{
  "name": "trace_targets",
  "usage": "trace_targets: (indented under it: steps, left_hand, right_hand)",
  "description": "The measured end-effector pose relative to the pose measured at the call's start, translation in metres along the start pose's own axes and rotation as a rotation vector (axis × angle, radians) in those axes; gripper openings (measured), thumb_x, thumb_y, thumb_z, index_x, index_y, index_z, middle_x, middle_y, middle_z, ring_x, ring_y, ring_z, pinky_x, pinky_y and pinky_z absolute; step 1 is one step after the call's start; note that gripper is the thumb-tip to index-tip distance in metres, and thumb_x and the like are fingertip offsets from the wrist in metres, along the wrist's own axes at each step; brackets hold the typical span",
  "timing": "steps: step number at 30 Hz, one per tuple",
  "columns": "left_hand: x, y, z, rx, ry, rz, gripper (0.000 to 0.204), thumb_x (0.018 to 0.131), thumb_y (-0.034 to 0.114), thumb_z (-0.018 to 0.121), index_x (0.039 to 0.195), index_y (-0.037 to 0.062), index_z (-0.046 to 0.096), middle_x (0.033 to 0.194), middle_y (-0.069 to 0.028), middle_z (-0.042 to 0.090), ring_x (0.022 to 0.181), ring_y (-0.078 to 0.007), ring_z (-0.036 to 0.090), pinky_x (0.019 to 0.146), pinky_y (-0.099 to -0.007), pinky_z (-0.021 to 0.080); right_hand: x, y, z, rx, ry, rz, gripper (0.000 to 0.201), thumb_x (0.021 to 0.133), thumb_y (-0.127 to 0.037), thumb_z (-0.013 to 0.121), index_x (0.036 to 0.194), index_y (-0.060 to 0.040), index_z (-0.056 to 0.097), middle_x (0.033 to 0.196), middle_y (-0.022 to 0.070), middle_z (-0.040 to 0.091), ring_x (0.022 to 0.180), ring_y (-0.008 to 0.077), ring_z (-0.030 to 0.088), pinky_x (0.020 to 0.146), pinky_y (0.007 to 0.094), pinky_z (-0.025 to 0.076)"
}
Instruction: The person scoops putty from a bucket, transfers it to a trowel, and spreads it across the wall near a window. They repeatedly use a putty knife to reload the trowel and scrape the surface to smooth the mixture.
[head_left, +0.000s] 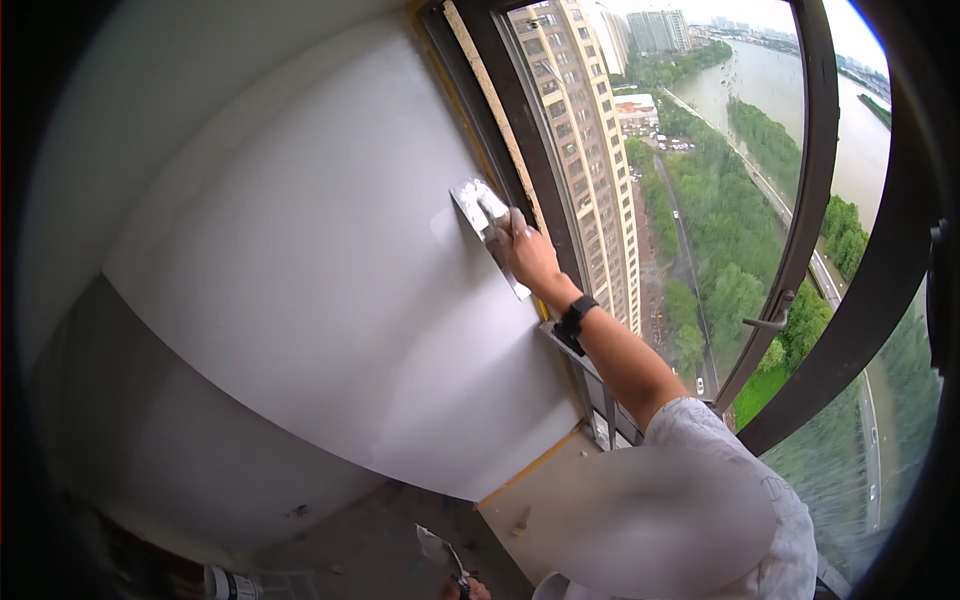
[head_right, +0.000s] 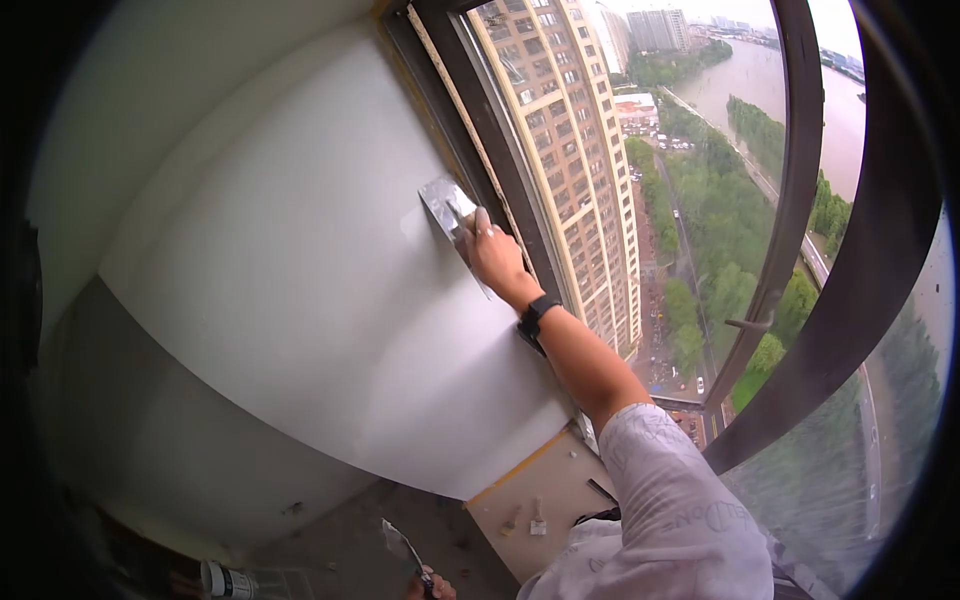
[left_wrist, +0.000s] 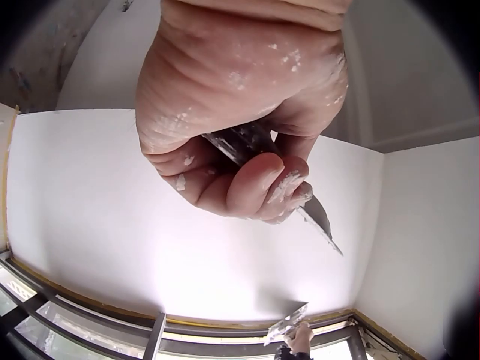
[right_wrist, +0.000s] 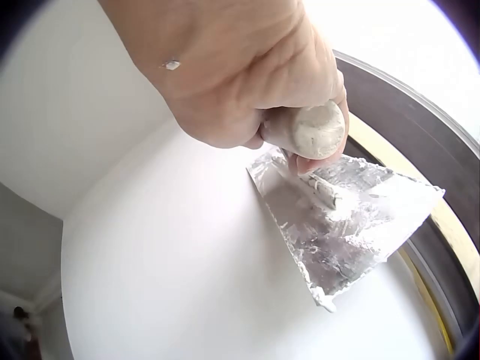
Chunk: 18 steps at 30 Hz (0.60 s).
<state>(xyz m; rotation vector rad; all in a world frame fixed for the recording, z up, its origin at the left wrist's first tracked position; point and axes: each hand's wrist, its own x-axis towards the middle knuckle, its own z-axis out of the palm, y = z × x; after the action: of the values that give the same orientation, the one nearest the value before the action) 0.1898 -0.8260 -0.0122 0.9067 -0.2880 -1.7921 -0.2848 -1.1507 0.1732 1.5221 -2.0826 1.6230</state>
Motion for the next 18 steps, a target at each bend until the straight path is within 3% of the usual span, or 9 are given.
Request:
trace_targets:
  steps: [2,6,7,8,9,11,13,17,18]
  left_hand:
    - [0.001,0.000,0.001,0.002,-0.108,0.010,0.023,0.092,0.027,0.064,0.091,0.0054,0.056,0.061,-0.0036,0.046,0.048,-0.0138,0.041,0.041,-0.0238,0.033]
    - [0.010,0.009,0.023,0.051,-0.029,0.049,0.021,0.092,0.026,0.063,0.088,0.0071,0.055,0.061,-0.0041,0.047,0.050,-0.0127,0.042,0.042,-0.0224,0.033]
    - [0.020,0.014,0.024,0.065,-0.023,0.050,0.021,0.093,0.025,0.062,0.092,0.0046,0.058,0.066,-0.0063,0.052,0.054,-0.0158,0.048,0.046,-0.0256,0.039]
    - [0.029,0.018,0.025,0.075,-0.008,0.056,0.023,0.094,0.025,0.061,0.096,0.0021,0.061,0.070,-0.0085,0.058,0.059,-0.0188,0.053,0.050,-0.0288,0.044]
    - [0.040,0.021,0.035,0.222,-0.039,0.192,0.026,0.095,0.030,0.057,0.096,0.0036,0.057,0.067,-0.0085,0.054,0.053,-0.0173,0.049,0.046,-0.0283,0.038]
    - [0.061,0.024,0.073,0.439,-0.029,0.412,0.032,0.096,0.037,0.053,0.087,0.0063,0.051,0.065,-0.0093,0.052,0.046,-0.0161,0.047,0.038,-0.0263,0.033]
    - [0.073,0.032,0.136,0.558,0.004,0.482,0.029,0.096,0.031,0.049,0.090,0.0030,0.055,0.068,-0.0060,0.053,0.050,-0.0117,0.047,0.045,-0.0248,0.037]
    - [0.119,0.029,0.191,0.809,-0.124,0.703,0.026,0.100,0.021,0.047,0.110,-0.0006,0.056,0.084,-0.0040,0.056,0.069,-0.0098,0.049,0.062,-0.0249,0.042]
    - [0.124,0.027,0.197,0.815,-0.126,0.700,0.026,0.100,0.021,0.047,0.110,-0.0006,0.056,0.084,-0.0040,0.056,0.069,-0.0098,0.049,0.062,-0.0249,0.042]
  right_hand:
    - [-0.026,0.025,0.015,-0.003,-0.009,0.021,0.048,0.098,-0.032,0.047,0.135,-0.0021,0.036,0.093,0.0304,0.064,0.085,0.0471,0.062,0.075,0.0522,0.049]
    - [-0.081,0.052,0.034,0.135,-0.028,0.125,0.046,0.094,-0.030,0.054,0.130,-0.0032,0.046,0.106,0.0259,0.065,0.093,0.0440,0.064,0.077,0.0499,0.051]
    - [-0.093,0.052,0.035,0.194,-0.066,0.131,0.045,0.092,-0.028,0.056,0.128,-0.0023,0.049,0.107,0.0254,0.065,0.094,0.0432,0.064,0.078,0.0484,0.051]
    - [-0.110,0.051,0.035,0.294,-0.042,0.048,0.042,0.092,-0.027,0.058,0.125,-0.0015,0.051,0.101,0.0228,0.067,0.091,0.0373,0.066,0.076,0.0440,0.051]
    - [-0.127,0.040,0.028,0.398,-0.026,-0.030,0.040,0.092,-0.025,0.060,0.122,-0.0006,0.053,0.096,0.0203,0.068,0.087,0.0315,0.068,0.074,0.0395,0.052]
    - [-0.157,0.018,0.006,1.019,-0.442,0.436,0.034,0.095,-0.024,0.060,0.118,-0.0006,0.055,0.091,0.0102,0.067,0.084,0.0155,0.066,0.072,0.0286,0.051]
    - [-0.189,-0.001,0.021,1.387,-0.374,0.590,0.029,0.099,-0.025,0.055,0.116,-0.0016,0.056,0.092,0.0032,0.064,0.082,0.0076,0.062,0.069,0.0236,0.051]
    - [-0.227,0.003,0.045,1.845,-0.847,1.121,0.027,0.100,-0.025,0.051,0.113,-0.0031,0.059,0.099,0.0085,0.067,0.084,0.0176,0.068,0.072,0.0319,0.058]
    - [-0.230,-0.003,0.046,1.849,-0.841,1.124,0.027,0.100,-0.025,0.051,0.113,-0.0031,0.059,0.099,0.0085,0.067,0.084,0.0176,0.068,0.072,0.0319,0.058]
